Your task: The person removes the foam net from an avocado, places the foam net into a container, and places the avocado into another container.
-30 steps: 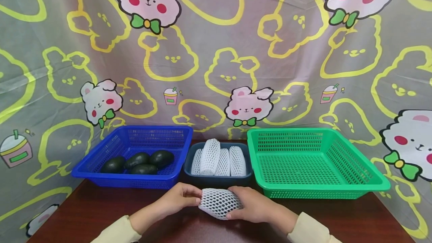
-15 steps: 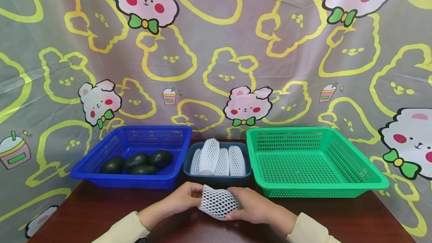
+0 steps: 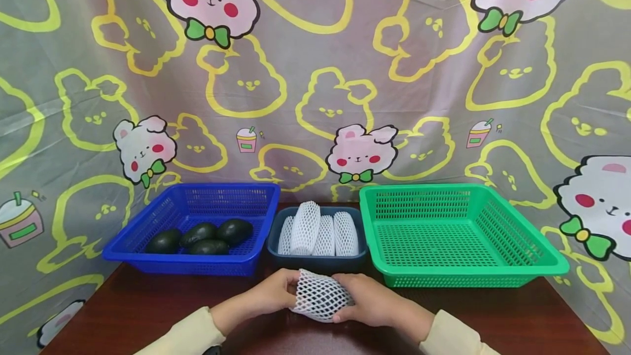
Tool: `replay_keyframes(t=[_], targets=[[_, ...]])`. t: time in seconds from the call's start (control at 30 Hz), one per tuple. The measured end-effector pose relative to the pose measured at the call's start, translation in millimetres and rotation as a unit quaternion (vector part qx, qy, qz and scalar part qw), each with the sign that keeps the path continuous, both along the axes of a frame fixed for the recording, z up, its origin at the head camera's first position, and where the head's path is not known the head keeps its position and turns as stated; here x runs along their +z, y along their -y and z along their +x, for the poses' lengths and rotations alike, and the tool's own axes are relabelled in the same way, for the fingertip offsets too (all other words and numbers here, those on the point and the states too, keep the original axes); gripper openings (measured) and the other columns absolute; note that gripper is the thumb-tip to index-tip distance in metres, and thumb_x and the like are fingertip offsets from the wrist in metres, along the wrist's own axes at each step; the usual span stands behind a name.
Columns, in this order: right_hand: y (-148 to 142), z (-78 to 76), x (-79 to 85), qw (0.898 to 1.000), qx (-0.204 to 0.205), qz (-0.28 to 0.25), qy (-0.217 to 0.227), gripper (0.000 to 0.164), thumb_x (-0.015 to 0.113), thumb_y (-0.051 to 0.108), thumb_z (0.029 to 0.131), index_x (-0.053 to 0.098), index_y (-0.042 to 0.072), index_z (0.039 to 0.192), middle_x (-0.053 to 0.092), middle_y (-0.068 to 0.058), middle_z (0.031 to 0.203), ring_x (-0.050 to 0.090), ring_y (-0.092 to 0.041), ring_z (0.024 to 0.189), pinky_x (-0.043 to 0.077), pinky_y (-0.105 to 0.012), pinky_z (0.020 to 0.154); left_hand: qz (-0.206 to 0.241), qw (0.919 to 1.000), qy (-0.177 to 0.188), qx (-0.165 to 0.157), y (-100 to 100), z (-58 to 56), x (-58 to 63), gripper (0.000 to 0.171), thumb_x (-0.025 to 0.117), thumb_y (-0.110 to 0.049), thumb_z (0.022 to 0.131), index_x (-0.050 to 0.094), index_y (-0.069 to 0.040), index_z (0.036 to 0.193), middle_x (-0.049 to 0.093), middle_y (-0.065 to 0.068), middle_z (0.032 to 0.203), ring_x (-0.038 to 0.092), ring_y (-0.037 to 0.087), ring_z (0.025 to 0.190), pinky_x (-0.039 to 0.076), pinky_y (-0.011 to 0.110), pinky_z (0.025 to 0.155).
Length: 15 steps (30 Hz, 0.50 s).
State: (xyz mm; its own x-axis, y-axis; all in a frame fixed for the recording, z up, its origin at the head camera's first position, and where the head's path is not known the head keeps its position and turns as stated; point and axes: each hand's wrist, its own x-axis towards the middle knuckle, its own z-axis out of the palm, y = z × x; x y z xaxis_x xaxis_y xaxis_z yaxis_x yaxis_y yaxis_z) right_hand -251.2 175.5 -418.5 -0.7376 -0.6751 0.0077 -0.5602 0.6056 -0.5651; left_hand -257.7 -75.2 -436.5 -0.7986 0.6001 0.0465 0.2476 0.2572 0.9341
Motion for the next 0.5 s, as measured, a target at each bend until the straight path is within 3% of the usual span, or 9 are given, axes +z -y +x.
replay_keyframes(t=[0.5], targets=[[-2.7,-0.3,0.8,1.0,0.001,-0.004,-0.021,0.075,0.078,0.05,0.075,0.056,0.002,0.128,0.063,0.0,0.114,0.056,-0.008,0.098,0.049,-0.034,0.087,-0.026,0.9986,-0.045,0.008,-1.5,2.9,4.1,0.029,0.062,0.018,0.068,0.069,0.003,0.091,0.066,-0.002,0.083,0.058,0.004,0.071,0.048,0.018,0.064]])
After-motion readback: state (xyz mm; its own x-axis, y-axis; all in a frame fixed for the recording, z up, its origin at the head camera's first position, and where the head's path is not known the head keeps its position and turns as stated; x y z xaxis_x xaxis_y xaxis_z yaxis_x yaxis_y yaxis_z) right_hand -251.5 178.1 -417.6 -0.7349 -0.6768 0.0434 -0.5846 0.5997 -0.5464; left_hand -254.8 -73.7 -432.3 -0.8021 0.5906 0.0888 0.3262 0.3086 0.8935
